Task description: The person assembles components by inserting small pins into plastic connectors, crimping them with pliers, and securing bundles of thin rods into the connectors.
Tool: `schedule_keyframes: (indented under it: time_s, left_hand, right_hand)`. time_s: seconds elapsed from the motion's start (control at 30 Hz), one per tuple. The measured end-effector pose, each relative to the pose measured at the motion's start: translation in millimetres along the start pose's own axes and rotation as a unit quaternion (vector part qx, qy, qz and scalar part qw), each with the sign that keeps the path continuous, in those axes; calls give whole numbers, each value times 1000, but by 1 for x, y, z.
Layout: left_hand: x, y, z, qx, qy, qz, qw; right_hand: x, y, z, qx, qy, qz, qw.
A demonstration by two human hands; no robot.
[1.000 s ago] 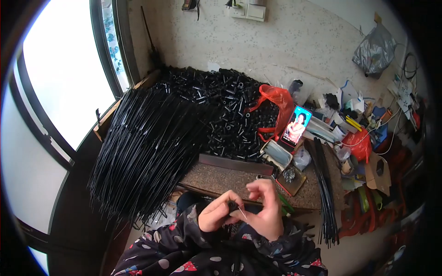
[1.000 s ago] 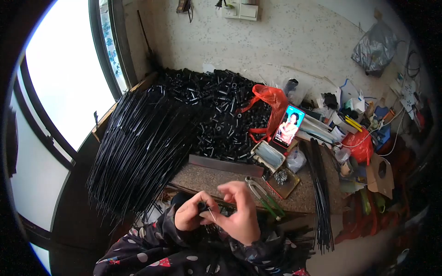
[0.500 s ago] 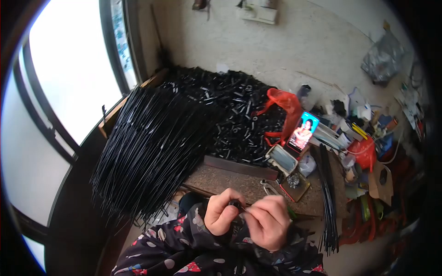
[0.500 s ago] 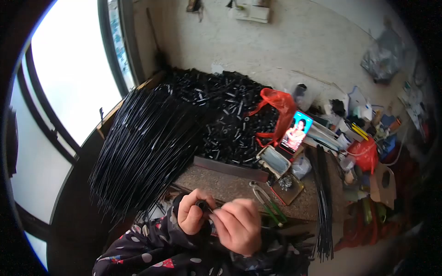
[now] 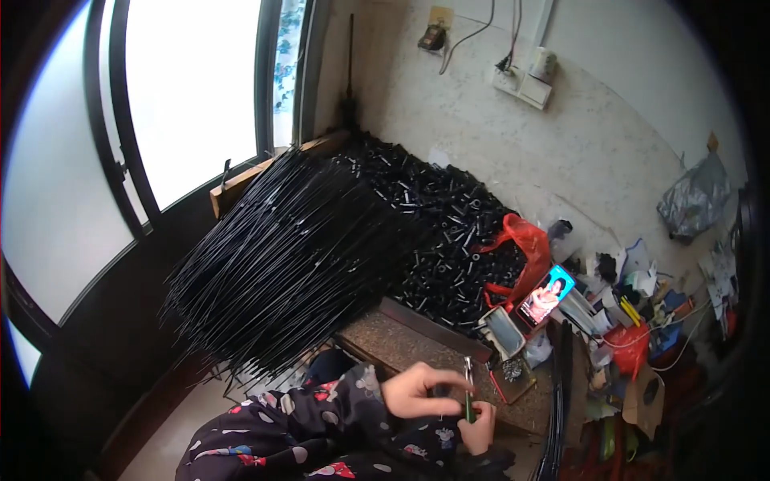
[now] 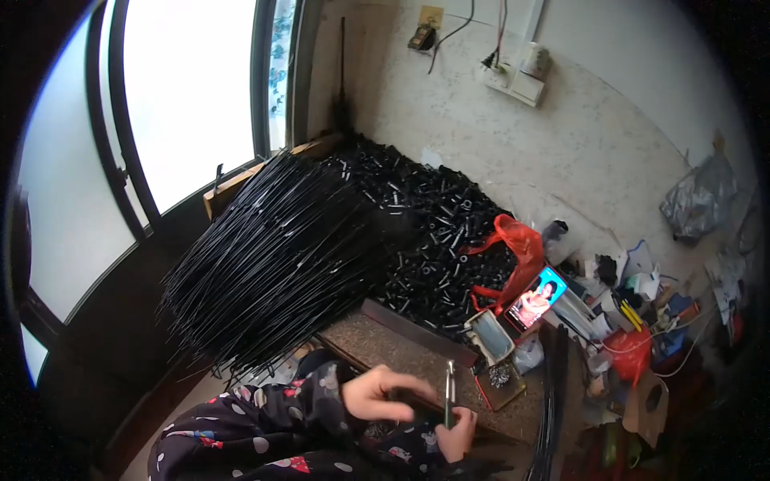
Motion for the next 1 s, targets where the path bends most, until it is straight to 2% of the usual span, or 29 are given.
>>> schedule_keyframes:
  time_s: [0.03, 0.07, 0.1, 0.2, 0.3, 0.33, 0.4, 0.43, 0.53, 0.63, 0.73, 0.77, 0.8, 0.93, 0.97, 1.0]
  left_hand:
    - [-6, -3, 3, -15, 28, 3, 999]
    - [-15, -3, 7, -33, 56, 6, 998]
    - [-22, 3, 12, -35, 100, 32, 994]
    - [-35, 16, 19, -47, 212, 98, 971]
    - [-37, 26, 18, -9, 244, 34, 969]
    - [-36, 23, 21, -11, 248, 22, 969]
    - [-34, 24, 22, -17, 255, 9, 967]
    - [-31, 26, 21, -20, 259, 9, 966]
    - [-26, 22, 19, -12, 268, -15, 963]
    - [-25, 16, 22, -1, 265, -9, 964]
    - [-21, 24, 21, 25, 250, -2, 968]
    - [-19, 28, 20, 24, 244, -5, 970]
    - [-18, 30, 19, 25, 237, -8, 971]
    - [-19, 26, 11, 13, 221, -35, 974]
    - [-18, 30, 10, -32, 217, -27, 975]
    - [-17, 34, 9, -34, 207, -42, 977]
  right_hand:
    - [1, 5, 1, 47, -60, -168, 983]
    - [3, 9, 0, 92, -116, -334, 931]
    - [2, -2, 0, 131, -167, -491, 845]
    - [-35, -58, 13, -9, -136, -334, 933]
    - [-69, -124, 28, -163, -110, -146, 970]
    - [-79, -141, 32, -200, -67, -36, 977]
    - [-91, -166, 41, -263, 22, 186, 946]
    - [-89, -156, 39, -268, 33, 171, 948]
    - [-96, -162, 41, -291, 69, 244, 922]
    - [-96, -140, 37, -336, 12, 140, 931]
    - [-93, -132, 32, -298, -150, -125, 935]
    - [-67, -116, 38, -181, -326, -421, 827]
    - [-42, -98, 48, 22, -376, -668, 642]
    - [-12, -100, 43, 32, -540, -609, 581]
    - [-6, -103, 47, 34, -576, -594, 560]
    - [-14, -112, 37, -20, -485, -470, 737]
Point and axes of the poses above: each hand's wrist, its own z-axis away from the middle knuckle, its own x-axis out of the palm, y = z × x, the point moved 4 cm from there along -z, towards the middle knuckle, and after that the axes turned 14 degrees about -y, right-handed, at the moved point
